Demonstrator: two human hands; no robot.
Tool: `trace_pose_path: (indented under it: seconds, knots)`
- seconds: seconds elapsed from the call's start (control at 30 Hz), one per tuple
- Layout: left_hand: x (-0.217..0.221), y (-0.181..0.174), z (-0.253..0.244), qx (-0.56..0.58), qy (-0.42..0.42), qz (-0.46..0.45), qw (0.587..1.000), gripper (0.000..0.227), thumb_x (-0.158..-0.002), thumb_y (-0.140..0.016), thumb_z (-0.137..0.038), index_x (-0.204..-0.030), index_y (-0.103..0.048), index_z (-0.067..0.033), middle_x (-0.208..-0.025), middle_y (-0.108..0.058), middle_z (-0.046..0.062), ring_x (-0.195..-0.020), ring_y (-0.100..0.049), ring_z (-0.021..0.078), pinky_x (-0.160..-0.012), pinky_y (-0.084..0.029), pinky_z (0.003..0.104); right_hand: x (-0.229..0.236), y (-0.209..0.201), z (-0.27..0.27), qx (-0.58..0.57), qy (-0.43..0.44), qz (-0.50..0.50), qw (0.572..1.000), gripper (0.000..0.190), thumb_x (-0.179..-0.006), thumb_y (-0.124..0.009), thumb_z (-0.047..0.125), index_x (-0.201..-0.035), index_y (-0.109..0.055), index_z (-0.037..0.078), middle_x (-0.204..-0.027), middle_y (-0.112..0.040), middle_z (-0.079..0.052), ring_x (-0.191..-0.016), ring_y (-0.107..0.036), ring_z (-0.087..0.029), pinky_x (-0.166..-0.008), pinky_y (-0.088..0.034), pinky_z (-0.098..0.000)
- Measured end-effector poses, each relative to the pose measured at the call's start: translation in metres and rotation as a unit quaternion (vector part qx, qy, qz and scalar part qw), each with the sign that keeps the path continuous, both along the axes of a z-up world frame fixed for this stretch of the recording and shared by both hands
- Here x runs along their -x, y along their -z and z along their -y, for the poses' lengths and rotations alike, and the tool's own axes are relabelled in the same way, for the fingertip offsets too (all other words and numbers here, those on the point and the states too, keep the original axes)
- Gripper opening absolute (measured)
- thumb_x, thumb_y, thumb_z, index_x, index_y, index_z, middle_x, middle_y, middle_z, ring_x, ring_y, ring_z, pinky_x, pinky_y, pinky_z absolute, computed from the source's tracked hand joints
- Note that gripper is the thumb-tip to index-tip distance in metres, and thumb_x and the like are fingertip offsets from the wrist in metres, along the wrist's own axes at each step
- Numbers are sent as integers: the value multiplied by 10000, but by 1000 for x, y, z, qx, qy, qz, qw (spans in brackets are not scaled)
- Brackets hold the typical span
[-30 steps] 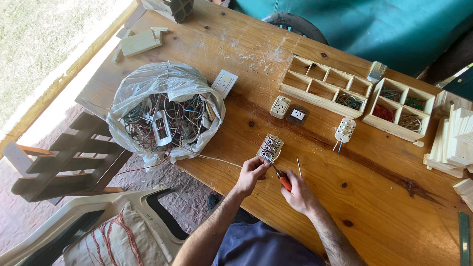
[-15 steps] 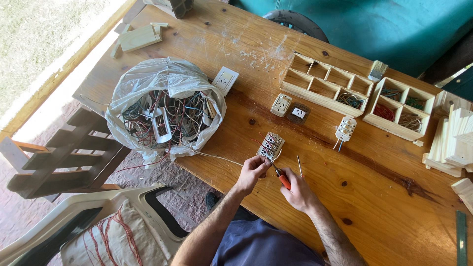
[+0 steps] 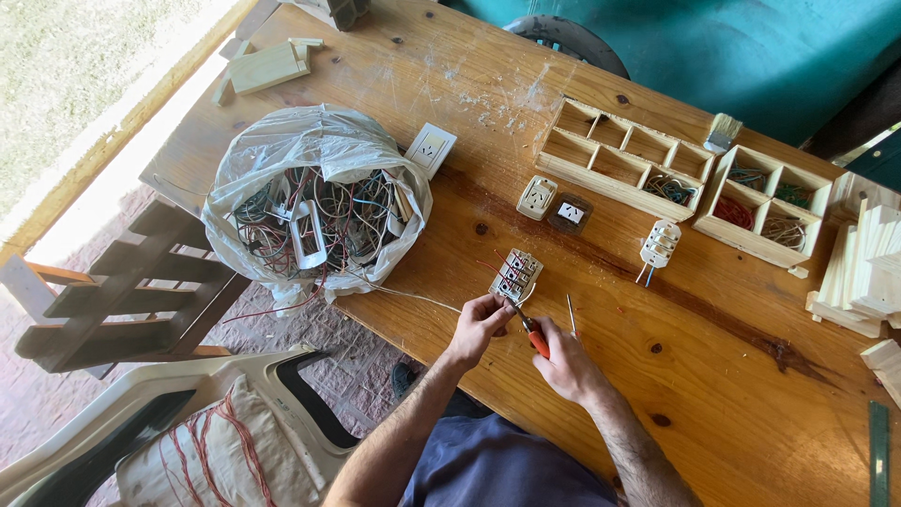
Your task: The person assembles an electrical component by stripping wires and connecting them to a small circuit board. They use pliers and a screwdriver to strip insulation and secure wires to terminals on the board.
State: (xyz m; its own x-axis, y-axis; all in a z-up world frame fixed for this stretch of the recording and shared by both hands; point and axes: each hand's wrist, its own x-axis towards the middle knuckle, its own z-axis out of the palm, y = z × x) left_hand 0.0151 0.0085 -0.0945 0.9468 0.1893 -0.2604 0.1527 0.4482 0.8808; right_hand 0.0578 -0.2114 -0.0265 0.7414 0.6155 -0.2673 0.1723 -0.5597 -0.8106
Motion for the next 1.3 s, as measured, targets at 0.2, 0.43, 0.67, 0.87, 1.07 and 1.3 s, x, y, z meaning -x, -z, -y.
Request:
trace_pose_path:
  seconds: [0.2,0.43,0.67,0.87,1.07,1.3]
  knots:
    - [3,-12,-4,-14,4,-10,1000,183,-1053,-884,-209,-1043,-779,-60,-773,-637,-15,-738,-656,55,-740,-658,265,2,1,-4,-8,9,-31,999,483,-908,-634,114,-1390,-676,123,-1056,-797,-228,-1081,-801,-435,-988,-611,-574]
    - [4,-1,-6,-22,10,-26,999,197,-1078,-871,-244,-1086,-784,-68,-850,-669,-20,-812,-666,46,-793,-691,278,2,-3,-7,-25,-3,-28,999,506,-890,-636,99,-1388,-719,86,-1063,-859,-229,-1052,-823,-416,-970,-618,-554]
    - [-1,20,-1,-45,16,-28,998,195,-1090,-846,-249,-1112,-788,-65,-898,-706,7,-856,-665,63,-800,-682,278,1,20,1,-35,13,-31,999,484,-868,-652,108,-1346,-726,88,-1018,-817,-229,-1011,-796,-354,-936,-597,-535]
    - [-1,9,-2,-24,12,-27,999,159,-1063,-851,-212,-1072,-789,-66,-874,-703,5,-833,-653,49,-773,-673,257,0,30,5,-60,13,-34,998,407,-883,-627,74,-1283,-700,85,-957,-752,-195,-951,-738,-319,-896,-583,-502]
    - [1,-3,-4,-24,24,-30,999,143,-1051,-853,-188,-1052,-781,-64,-854,-681,-9,-819,-663,45,-779,-682,263,-1,27,3,-75,3,-54,996,426,-870,-617,63,-1289,-687,94,-954,-717,-164,-944,-708,-311,-890,-575,-503]
    - [0,-6,-10,-32,42,-32,998,163,-1053,-856,-216,-1039,-779,-73,-849,-665,-19,-839,-680,51,-797,-693,289,-3,28,-1,-75,-19,-56,995,519,-825,-623,35,-1337,-635,119,-1007,-667,-140,-1002,-685,-317,-929,-551,-498]
